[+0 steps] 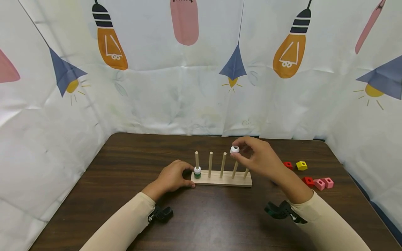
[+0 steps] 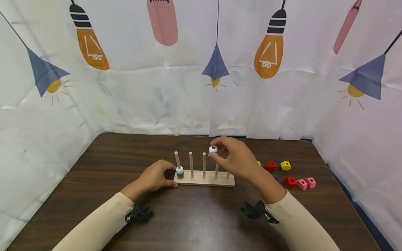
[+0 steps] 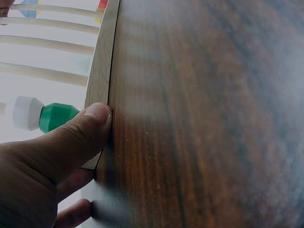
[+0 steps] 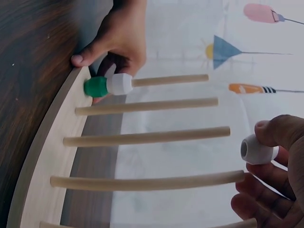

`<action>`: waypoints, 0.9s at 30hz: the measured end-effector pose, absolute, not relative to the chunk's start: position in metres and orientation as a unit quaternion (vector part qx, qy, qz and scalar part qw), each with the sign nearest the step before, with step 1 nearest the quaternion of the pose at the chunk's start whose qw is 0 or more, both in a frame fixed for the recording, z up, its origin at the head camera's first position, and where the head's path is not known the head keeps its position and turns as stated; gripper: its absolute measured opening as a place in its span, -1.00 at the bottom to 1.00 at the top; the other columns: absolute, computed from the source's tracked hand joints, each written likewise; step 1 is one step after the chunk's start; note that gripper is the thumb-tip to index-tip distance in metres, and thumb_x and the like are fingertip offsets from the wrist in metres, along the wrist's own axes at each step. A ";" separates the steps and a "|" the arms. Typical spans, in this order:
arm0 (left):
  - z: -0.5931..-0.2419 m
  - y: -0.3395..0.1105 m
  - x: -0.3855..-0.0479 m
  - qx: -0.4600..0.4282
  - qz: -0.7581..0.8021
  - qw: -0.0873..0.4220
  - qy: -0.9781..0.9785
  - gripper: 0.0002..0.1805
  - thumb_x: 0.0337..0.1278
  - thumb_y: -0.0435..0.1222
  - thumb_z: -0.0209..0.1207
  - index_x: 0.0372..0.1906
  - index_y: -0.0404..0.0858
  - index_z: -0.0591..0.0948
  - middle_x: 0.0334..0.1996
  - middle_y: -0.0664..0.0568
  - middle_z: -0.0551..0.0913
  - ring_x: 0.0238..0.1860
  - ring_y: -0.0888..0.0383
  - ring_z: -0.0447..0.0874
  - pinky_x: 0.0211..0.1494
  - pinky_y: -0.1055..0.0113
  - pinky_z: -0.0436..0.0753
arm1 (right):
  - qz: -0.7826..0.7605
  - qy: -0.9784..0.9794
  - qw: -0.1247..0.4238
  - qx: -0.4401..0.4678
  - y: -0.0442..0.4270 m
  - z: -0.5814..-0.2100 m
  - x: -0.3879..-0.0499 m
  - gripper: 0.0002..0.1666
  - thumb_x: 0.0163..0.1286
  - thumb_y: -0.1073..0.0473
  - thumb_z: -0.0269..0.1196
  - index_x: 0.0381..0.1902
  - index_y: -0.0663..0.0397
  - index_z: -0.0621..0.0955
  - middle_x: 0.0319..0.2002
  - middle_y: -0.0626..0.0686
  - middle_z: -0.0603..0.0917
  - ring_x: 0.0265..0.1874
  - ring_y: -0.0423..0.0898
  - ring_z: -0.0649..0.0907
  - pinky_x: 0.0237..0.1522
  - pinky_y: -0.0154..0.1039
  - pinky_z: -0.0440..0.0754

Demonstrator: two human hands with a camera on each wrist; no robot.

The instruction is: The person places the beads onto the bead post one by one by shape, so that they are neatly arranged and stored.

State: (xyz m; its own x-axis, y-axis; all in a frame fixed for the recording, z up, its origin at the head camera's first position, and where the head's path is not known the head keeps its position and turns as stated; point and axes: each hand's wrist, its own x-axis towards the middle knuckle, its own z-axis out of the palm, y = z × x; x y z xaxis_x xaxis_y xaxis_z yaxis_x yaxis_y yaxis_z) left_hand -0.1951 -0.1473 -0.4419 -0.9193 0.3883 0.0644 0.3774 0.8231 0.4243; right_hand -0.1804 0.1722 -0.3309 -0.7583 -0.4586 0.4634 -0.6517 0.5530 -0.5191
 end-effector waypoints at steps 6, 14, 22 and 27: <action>-0.441 -0.148 -0.195 0.201 0.223 0.014 0.954 -0.41 -0.23 0.02 0.64 0.02 -0.06 0.76 0.02 0.10 0.71 0.15 0.02 0.59 0.18 -0.01 0.57 | 0.357 -0.869 0.129 0.318 0.163 -0.330 -0.181 -0.65 0.27 0.20 0.51 -0.01 0.00 0.67 -0.17 -0.15 0.70 -0.26 -0.22 0.68 -0.21 -0.14 0.68; -0.442 -0.148 -0.195 0.202 0.223 0.011 0.954 -0.40 -0.23 0.02 0.64 0.02 -0.06 0.76 0.01 0.11 0.72 0.14 0.03 0.60 0.17 -0.01 0.58 | 0.365 -0.860 0.123 0.335 0.153 -0.330 -0.182 -0.65 0.28 0.25 0.49 0.00 0.07 0.66 -0.14 -0.09 0.71 -0.27 -0.20 0.69 -0.22 -0.13 0.69; -0.442 -0.147 -0.196 0.198 0.223 0.012 0.954 -0.40 -0.24 0.03 0.64 0.02 -0.05 0.76 0.02 0.11 0.71 0.13 0.05 0.60 0.15 -0.01 0.59 | 0.352 -0.867 0.118 0.334 0.145 -0.330 -0.183 -0.67 0.32 0.18 0.48 0.00 0.03 0.66 -0.15 -0.15 0.70 -0.24 -0.23 0.67 -0.18 -0.20 0.67; -0.442 -0.147 -0.196 0.201 0.220 0.012 0.955 -0.41 -0.24 0.03 0.64 0.01 -0.05 0.76 0.01 0.11 0.72 0.13 0.04 0.60 0.15 0.00 0.59 | 0.353 -0.869 0.111 0.328 0.138 -0.328 -0.184 -0.66 0.33 0.13 0.47 0.02 0.01 0.67 -0.11 -0.15 0.70 -0.20 -0.23 0.67 -0.12 -0.18 0.65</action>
